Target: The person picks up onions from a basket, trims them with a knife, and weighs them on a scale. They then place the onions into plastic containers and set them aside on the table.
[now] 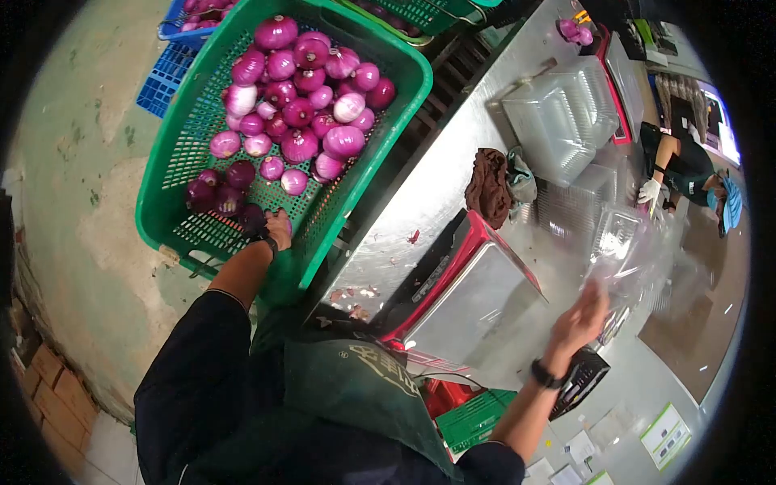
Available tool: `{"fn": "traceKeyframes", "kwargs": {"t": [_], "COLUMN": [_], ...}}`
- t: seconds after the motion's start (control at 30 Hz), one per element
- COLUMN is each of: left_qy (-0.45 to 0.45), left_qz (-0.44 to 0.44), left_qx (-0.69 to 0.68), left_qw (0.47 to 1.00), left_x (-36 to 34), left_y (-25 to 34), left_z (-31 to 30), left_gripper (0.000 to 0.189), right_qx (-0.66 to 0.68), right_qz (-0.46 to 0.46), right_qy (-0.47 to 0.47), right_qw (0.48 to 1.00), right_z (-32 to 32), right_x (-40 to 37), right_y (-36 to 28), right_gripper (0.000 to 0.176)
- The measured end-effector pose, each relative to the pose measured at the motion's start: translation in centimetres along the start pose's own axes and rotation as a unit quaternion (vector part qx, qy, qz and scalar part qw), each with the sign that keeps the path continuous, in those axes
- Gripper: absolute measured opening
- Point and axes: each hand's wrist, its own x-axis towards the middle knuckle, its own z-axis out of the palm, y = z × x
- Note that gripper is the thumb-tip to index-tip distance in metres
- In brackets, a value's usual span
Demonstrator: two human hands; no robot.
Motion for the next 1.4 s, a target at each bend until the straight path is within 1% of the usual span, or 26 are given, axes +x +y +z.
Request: {"fn": "traceKeyframes", "kwargs": {"t": [0.07,0.1,0.13,0.17,0.2,0.23,0.27,0.3,0.33,0.4,0.43,0.5,0.53,0.6,0.7,0.87,0.9,1.0,1.03,1.07,1.13,1.17,1.2,1.27,1.33,1.4], "left_qy": [0.032,0.135,0.251,0.366,0.418,0.275,0.148,0.126,-0.018,-0.228,-0.225,-0.281,-0.281,-0.26,-0.264,-0.3,-0.305,-0.381,-0.34,-0.305,-0.408,-0.401,-0.346,-0.16,-0.124,-0.125], "left_qz": [-0.02,-0.035,-0.051,-0.041,-0.084,0.102,0.401,0.402,0.339,0.102,0.116,0.152,0.159,0.252,0.334,0.445,0.473,0.519,0.558,0.598,0.583,0.545,0.483,0.335,0.199,0.072], "left_qx": [0.023,0.05,-0.045,-0.137,0.035,-0.229,-0.135,-0.177,-0.285,-0.491,-0.485,-0.672,-0.666,-0.734,-0.738,-0.714,-0.691,-0.611,-0.588,-0.559,-0.564,-0.546,-0.558,-0.599,-0.643,-0.643], "left_qw": [0.999,0.989,0.966,0.919,0.904,0.928,0.894,0.889,0.896,0.834,0.837,0.668,0.673,0.574,0.523,0.45,0.454,0.461,0.476,0.487,0.42,0.494,0.58,0.71,0.729,0.752], "left_x": [1.6,-1.1,4.4,8.8,8.0,1.3,6.9,6.9,3.8,-6.2,-7.4,-9.6,-11.1,-14.9,-20.4,-30.5,-33.6,-38.8,-39.7,-40.1,-38.1,-36.2,-33.7,-26.8,-19.0,-11.1], "left_y": [-0.3,0.3,-0.8,-1.6,-0.9,-2.2,-6.7,-5.8,-4.8,-1.7,-1.7,-3.2,-2.8,-1.8,-0.1,3.8,4.6,7.4,7.9,7.8,7.4,6.4,5.7,4.4,1.2,-0.9], "left_z": [2.0,0.4,6.8,11.7,10.6,3.9,6.2,3.9,-0.3,-12.9,-14.3,-15.8,-17.3,-19.8,-23.4,-26.0,-26.5,-25.7,-25.3,-25.1,-24.9,-25.0,-25.0,-23.3,-20.7,-17.1], "left_gripper": [0.095,0.079,0.059,0.04,0.014,0.023,0.035,0.051,0.058,0.072,0.072,0.071,0.071,0.069,0.078,0.092,0.085,0.09,0.09,0.09,0.091,0.092,0.079,0.044,0.043,0.061], "right_qx": [0.216,0.122,0.023,0.048,0.062,0.059,0.053,0.053,0.063,0.07,0.092,0.109,0.123,0.119,0.152,0.238,0.25,0.319,0.382,0.416,0.464,0.473,0.477,0.461,0.456,0.448], "right_qz": [-0.023,-0.04,-0.053,-0.034,-0.011,-0.014,-0.017,-0.016,-0.02,-0.011,-0.017,-0.026,-0.041,-0.044,-0.05,-0.05,-0.08,-0.125,-0.124,-0.08,0.008,0.078,0.147,0.233,0.269,0.306], "right_qy": [0.011,-0.068,-0.145,-0.167,-0.175,-0.195,-0.212,-0.222,-0.237,-0.242,-0.271,-0.269,-0.275,-0.274,-0.271,-0.156,-0.163,-0.153,-0.095,-0.109,-0.128,-0.122,-0.115,-0.102,-0.089,-0.077], "right_qw": [0.976,0.989,0.988,0.984,0.983,0.979,0.976,0.973,0.969,0.968,0.958,0.957,0.953,0.953,0.949,0.957,0.951,0.927,0.911,0.899,0.877,0.869,0.859,0.85,0.844,0.836], "right_z": [0.8,-0.5,-1.6,-1.6,-1.7,-1.9,-2.3,-2.7,-3.1,-4.4,-4.7,-5.0,-5.2,-5.7,-7.0,-7.4,-6.9,-5.3,-2.8,-3.2,-3.6,-4.5,-5.1,-5.8,-6.1,-6.1], "right_x": [-6.5,-8.1,-9.6,-11.0,-12.0,-12.4,-12.3,-12.1,-12.1,-13.2,-13.8,-15.8,-16.6,-17.8,-17.2,-15.1,-14.5,-13.0,-14.3,-14.3,-14.6,-14.6,-14.6,-15.2,-15.9,-16.5], "right_y": [1.1,-1.1,-3.8,-5.2,-6.2,-7.6,-8.5,-8.9,-9.3,-10.3,-10.7,-11.6,-11.8,-12.1,-13.7,-19.1,-20.5,-24.7,-23.5,-23.4,-21.9,-21.2,-20.7,-18.2,-16.6,-15.7], "right_gripper": [0.023,0.025,0.027,0.029,0.03,0.03,0.03,0.032,0.034,0.033,0.032,0.032,0.033,0.03,0.037,0.087,0.101,0.101,0.099,0.093,0.092,0.092,0.092,0.094,0.094,0.094]}}
